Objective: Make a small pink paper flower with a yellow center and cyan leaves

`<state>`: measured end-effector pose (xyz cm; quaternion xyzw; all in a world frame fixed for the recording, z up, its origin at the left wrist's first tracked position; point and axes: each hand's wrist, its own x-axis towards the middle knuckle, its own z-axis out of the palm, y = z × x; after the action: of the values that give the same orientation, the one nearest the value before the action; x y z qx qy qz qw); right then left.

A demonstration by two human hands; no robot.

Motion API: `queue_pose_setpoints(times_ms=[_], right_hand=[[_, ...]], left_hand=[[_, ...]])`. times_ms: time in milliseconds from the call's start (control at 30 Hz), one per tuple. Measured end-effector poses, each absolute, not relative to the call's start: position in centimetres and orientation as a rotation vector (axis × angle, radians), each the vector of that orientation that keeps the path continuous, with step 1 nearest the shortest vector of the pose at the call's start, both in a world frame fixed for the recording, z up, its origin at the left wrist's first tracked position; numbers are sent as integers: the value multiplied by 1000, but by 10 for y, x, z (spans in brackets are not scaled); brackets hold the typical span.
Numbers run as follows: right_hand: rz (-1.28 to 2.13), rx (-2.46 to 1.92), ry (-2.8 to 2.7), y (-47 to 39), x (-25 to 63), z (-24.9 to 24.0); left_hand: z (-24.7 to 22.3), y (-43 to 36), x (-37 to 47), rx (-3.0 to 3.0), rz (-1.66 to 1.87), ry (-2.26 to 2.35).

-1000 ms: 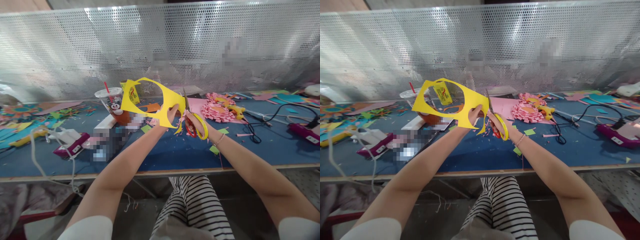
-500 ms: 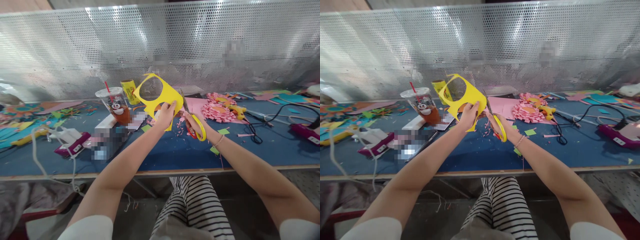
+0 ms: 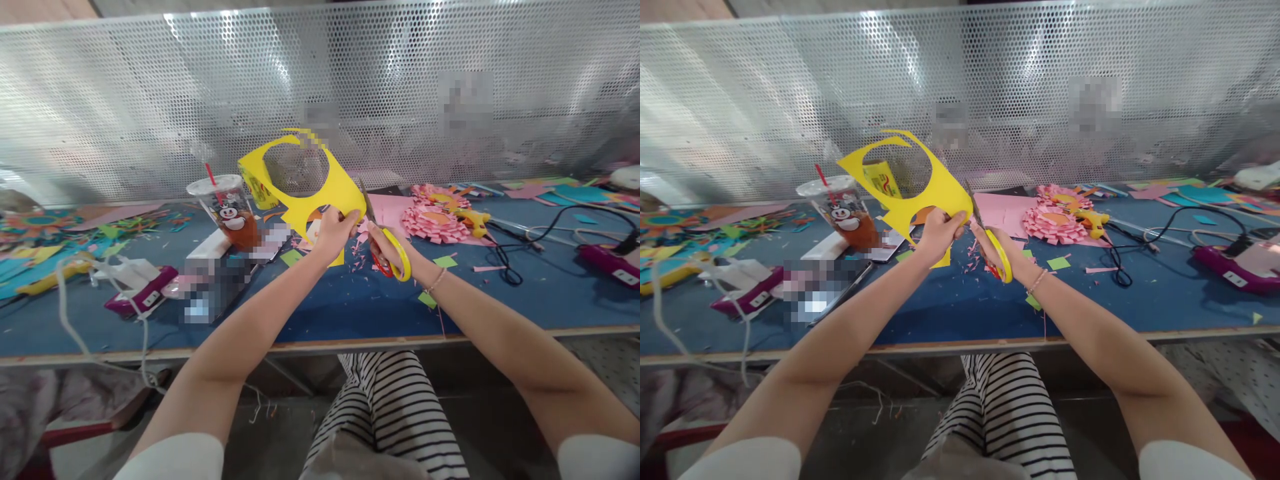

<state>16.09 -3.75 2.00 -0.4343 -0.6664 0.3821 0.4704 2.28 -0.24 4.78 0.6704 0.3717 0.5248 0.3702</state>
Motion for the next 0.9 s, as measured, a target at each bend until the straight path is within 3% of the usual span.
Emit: queue_pose_setpoints(times_ms=[667,900], right_hand=[[815,-1195,-1674,-36,165,26],[841,-1171,-1625,-39,164,27]], left_hand=[[57,-3,18,1551,1226,768],[56,2,17,1497,1383,827]])
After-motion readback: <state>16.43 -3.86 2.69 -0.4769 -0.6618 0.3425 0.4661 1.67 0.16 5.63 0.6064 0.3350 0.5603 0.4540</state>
